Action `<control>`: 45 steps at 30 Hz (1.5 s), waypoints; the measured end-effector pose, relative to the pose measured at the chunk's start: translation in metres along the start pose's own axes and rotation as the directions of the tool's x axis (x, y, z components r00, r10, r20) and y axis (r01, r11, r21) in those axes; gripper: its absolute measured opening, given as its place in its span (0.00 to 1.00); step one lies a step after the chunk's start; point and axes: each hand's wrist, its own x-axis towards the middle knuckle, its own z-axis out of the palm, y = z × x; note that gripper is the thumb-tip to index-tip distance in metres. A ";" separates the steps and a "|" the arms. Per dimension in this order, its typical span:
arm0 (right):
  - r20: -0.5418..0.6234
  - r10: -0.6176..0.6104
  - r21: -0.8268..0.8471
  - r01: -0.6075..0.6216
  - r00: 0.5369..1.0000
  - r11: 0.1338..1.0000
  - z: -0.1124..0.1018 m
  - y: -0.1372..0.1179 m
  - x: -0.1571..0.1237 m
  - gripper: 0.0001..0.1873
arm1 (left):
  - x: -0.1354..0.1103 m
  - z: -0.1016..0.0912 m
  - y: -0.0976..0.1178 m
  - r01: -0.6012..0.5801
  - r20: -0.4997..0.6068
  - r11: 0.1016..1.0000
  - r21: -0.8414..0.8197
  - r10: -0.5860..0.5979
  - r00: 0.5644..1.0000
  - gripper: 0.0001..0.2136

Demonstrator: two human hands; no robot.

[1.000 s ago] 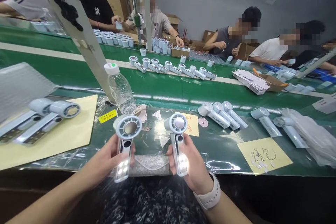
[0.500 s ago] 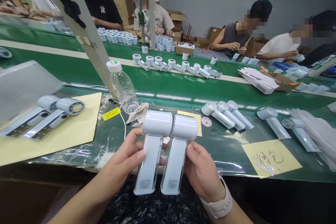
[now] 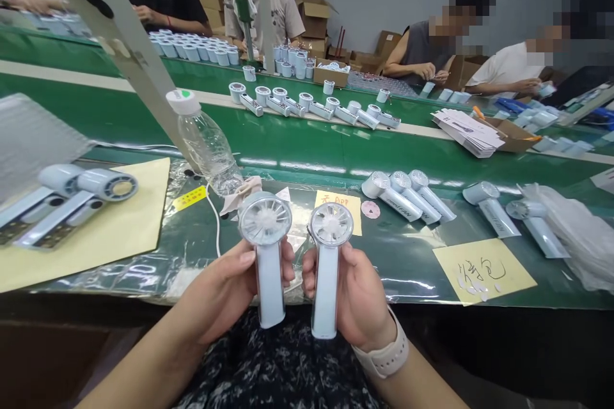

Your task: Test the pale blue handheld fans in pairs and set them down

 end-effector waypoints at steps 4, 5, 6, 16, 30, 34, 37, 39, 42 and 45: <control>0.002 -0.074 0.027 0.074 0.997 0.997 0.000 -0.003 0.000 0.17 | 0.000 0.001 0.001 0.050 -0.030 0.998 0.037 -0.049 0.998 0.19; 0.006 -0.087 0.028 0.087 0.996 0.996 -0.001 -0.003 0.000 0.16 | 0.000 0.002 0.001 0.051 -0.046 0.998 0.049 -0.049 0.998 0.20; 0.009 -0.100 0.024 0.099 0.995 0.995 -0.002 -0.004 0.000 0.15 | 0.000 0.002 0.001 0.045 -0.061 0.997 0.060 -0.041 0.997 0.21; -0.110 -0.164 0.012 0.166 0.980 0.986 -0.003 0.000 0.001 0.12 | 0.002 0.001 -0.007 -0.075 0.056 0.985 0.158 0.067 0.996 0.22; -0.079 -0.152 -0.028 0.150 0.985 0.988 -0.002 0.004 -0.002 0.12 | -0.003 -0.010 -0.010 -0.164 0.095 0.936 0.311 0.142 0.985 0.19; 0.009 -0.242 -0.146 0.240 0.970 0.960 -0.014 0.007 -0.004 0.12 | -0.005 -0.009 -0.008 -0.219 0.057 0.857 0.467 0.218 0.974 0.16; 0.136 -0.413 -0.386 0.432 0.900 0.815 -0.020 0.005 -0.007 0.15 | -0.005 -0.012 -0.011 -0.332 0.072 0.715 0.616 0.369 0.927 0.18; 0.324 -0.468 -0.515 0.568 0.823 0.642 -0.020 0.001 -0.011 0.22 | -0.003 -0.018 -0.014 -0.500 0.211 0.518 0.694 0.518 0.829 0.16; 0.565 -0.433 -0.542 0.712 0.702 0.446 -0.015 -0.008 -0.015 0.23 | -0.002 -0.025 -0.017 -0.699 0.444 0.175 0.694 0.661 0.606 0.09; 0.646 -0.406 -0.512 0.762 0.646 0.397 -0.013 -0.010 -0.015 0.20 | -0.004 -0.025 -0.016 -0.729 0.521 -0.018 0.684 0.711 0.471 0.08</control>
